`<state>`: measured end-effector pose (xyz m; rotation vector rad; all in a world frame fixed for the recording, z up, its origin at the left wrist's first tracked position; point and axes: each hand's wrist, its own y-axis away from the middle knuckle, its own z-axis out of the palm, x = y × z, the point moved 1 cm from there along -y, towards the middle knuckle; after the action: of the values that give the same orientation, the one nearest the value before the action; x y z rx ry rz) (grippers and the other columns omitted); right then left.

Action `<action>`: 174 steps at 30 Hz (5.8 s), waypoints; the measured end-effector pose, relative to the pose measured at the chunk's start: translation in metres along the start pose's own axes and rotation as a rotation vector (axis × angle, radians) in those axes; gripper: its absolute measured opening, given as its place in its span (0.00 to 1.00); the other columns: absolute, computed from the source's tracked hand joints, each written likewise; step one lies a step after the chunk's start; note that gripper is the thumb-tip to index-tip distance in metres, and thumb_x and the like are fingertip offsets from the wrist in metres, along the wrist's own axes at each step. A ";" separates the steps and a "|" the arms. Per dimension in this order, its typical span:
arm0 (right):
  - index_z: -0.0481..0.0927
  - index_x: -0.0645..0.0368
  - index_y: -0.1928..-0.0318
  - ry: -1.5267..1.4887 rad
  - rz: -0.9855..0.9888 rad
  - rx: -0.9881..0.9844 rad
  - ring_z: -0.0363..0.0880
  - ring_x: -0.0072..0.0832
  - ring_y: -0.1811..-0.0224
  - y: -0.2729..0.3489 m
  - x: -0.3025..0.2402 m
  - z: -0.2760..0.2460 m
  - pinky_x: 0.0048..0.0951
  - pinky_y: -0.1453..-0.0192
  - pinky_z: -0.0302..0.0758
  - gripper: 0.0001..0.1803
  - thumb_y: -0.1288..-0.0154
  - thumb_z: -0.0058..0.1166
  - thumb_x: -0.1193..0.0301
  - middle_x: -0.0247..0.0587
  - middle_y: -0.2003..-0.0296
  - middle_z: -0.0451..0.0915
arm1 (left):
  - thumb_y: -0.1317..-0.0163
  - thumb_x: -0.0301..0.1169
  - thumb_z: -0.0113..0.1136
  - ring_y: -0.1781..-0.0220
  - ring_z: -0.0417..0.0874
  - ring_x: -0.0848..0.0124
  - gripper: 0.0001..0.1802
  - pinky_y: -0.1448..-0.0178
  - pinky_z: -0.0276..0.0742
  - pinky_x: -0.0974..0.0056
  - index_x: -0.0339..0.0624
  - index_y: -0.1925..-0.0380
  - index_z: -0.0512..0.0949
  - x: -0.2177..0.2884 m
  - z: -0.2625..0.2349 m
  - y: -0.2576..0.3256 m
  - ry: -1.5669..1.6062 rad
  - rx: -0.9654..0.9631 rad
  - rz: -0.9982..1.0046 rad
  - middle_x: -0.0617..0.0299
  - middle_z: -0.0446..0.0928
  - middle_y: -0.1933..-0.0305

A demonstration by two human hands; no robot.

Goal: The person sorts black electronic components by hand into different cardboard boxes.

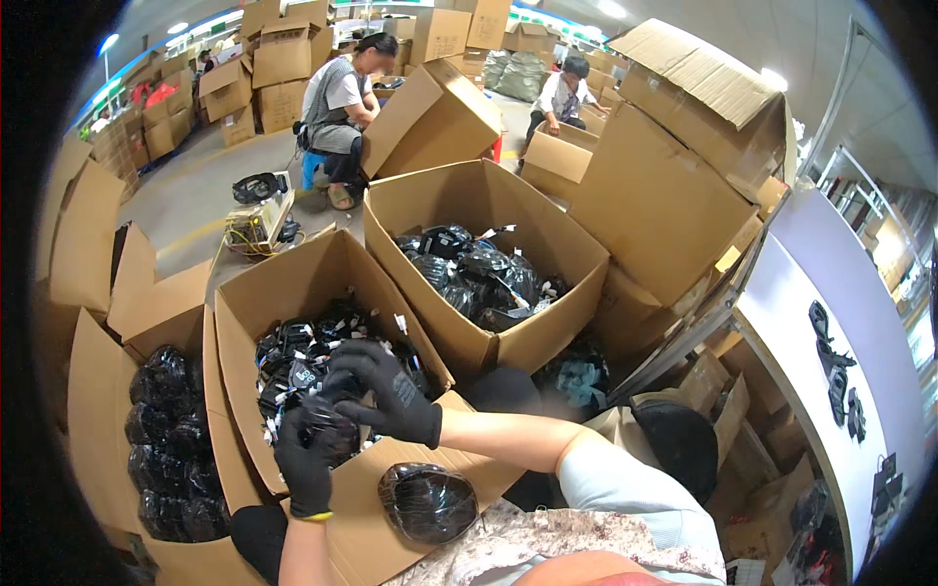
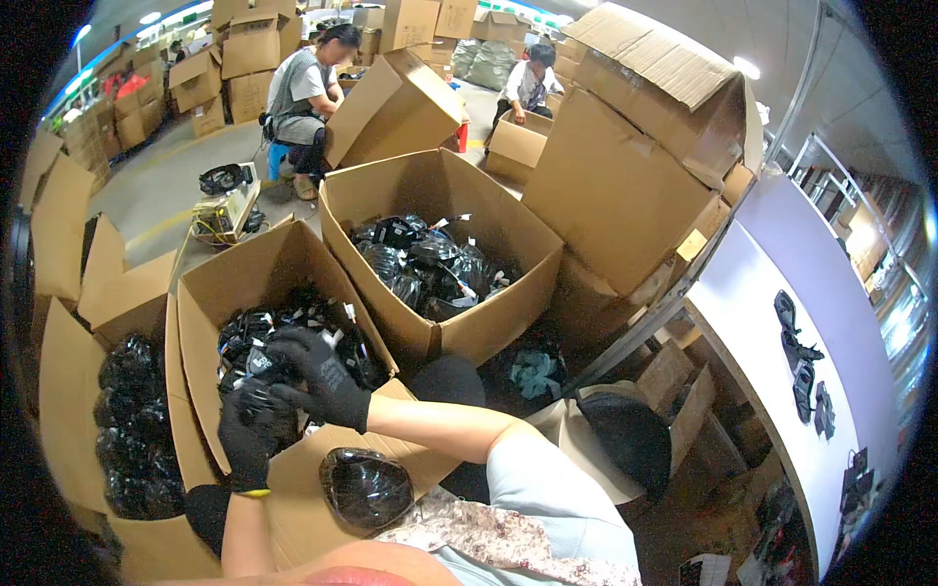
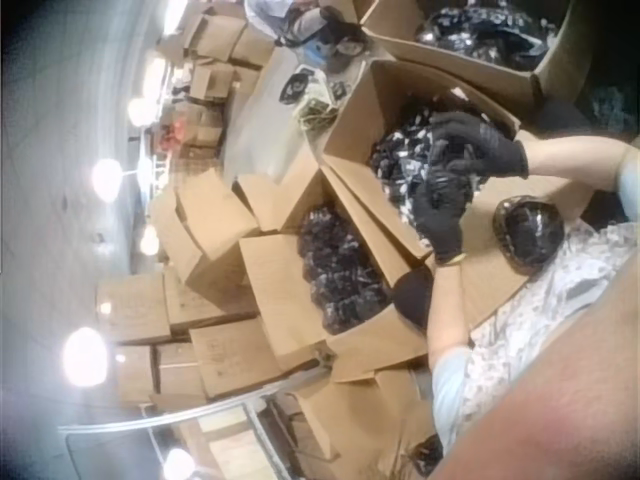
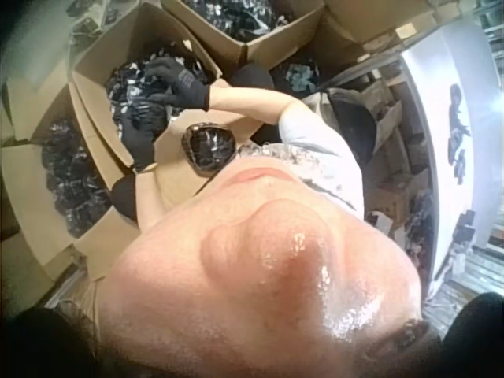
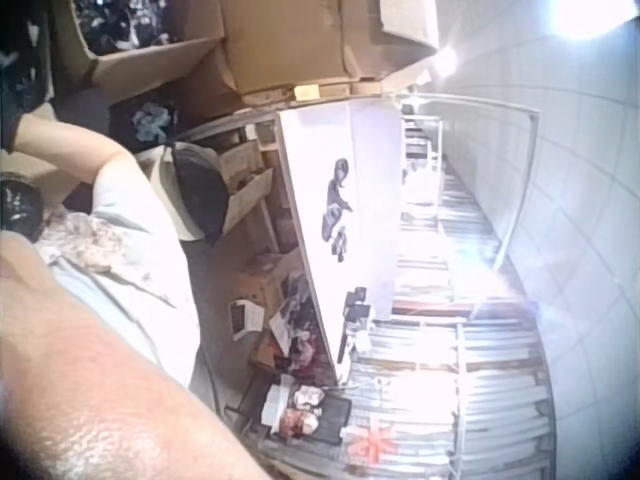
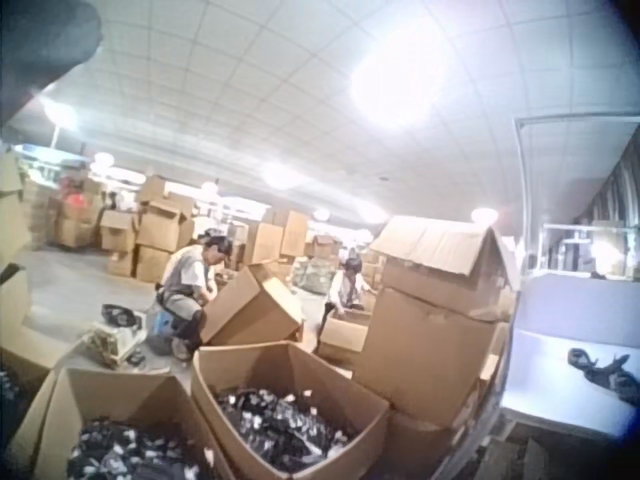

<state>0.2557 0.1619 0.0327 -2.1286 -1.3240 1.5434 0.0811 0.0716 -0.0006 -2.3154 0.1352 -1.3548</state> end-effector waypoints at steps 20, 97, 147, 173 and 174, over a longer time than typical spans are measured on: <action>0.67 0.59 0.39 -0.729 0.616 -0.039 0.75 0.25 0.49 0.016 0.104 0.037 0.28 0.45 0.77 0.24 0.31 0.56 0.66 0.42 0.49 0.77 | 0.40 0.55 0.59 0.40 0.74 0.57 0.38 0.34 0.66 0.56 0.32 0.42 0.71 -0.071 0.017 -0.050 0.118 -0.038 -0.247 0.48 0.74 0.42; 0.75 0.48 0.43 0.551 0.167 -0.594 0.65 0.60 0.38 0.117 -0.079 0.004 0.64 0.42 0.64 0.35 0.53 0.66 0.52 0.59 0.38 0.65 | 0.51 0.32 0.60 0.58 0.81 0.58 0.11 0.54 0.77 0.55 0.49 0.64 0.81 -0.147 0.135 -0.065 -0.659 -0.365 0.664 0.57 0.81 0.65; 0.71 0.50 0.38 0.692 -0.094 -0.074 0.60 0.58 0.35 0.014 0.009 0.032 0.53 0.35 0.64 0.50 0.68 0.79 0.59 0.63 0.37 0.59 | 0.39 0.26 0.55 0.61 0.81 0.58 0.13 0.53 0.76 0.62 0.34 0.55 0.78 -0.025 0.000 0.005 0.101 0.059 -0.177 0.49 0.80 0.61; 0.75 0.61 0.61 -0.414 0.547 0.111 0.72 0.20 0.63 0.019 0.069 0.028 0.24 0.55 0.71 0.06 0.34 0.54 0.72 0.34 0.67 0.75 | 0.44 0.35 0.71 0.69 0.78 0.74 0.16 0.64 0.73 0.66 0.39 0.59 0.82 -0.046 0.017 0.001 0.084 0.103 -0.085 0.60 0.81 0.70; 0.75 0.61 0.61 -0.424 0.546 0.120 0.72 0.20 0.63 0.019 0.071 0.030 0.24 0.55 0.71 0.06 0.34 0.54 0.72 0.34 0.67 0.75 | 0.44 0.35 0.71 0.69 0.78 0.74 0.16 0.64 0.73 0.66 0.39 0.59 0.82 -0.047 0.017 0.000 0.074 0.095 -0.083 0.60 0.81 0.70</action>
<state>0.2450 0.1941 -0.0395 -2.2850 -0.7298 2.3202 0.0715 0.0914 -0.0451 -2.2155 -0.0017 -1.4558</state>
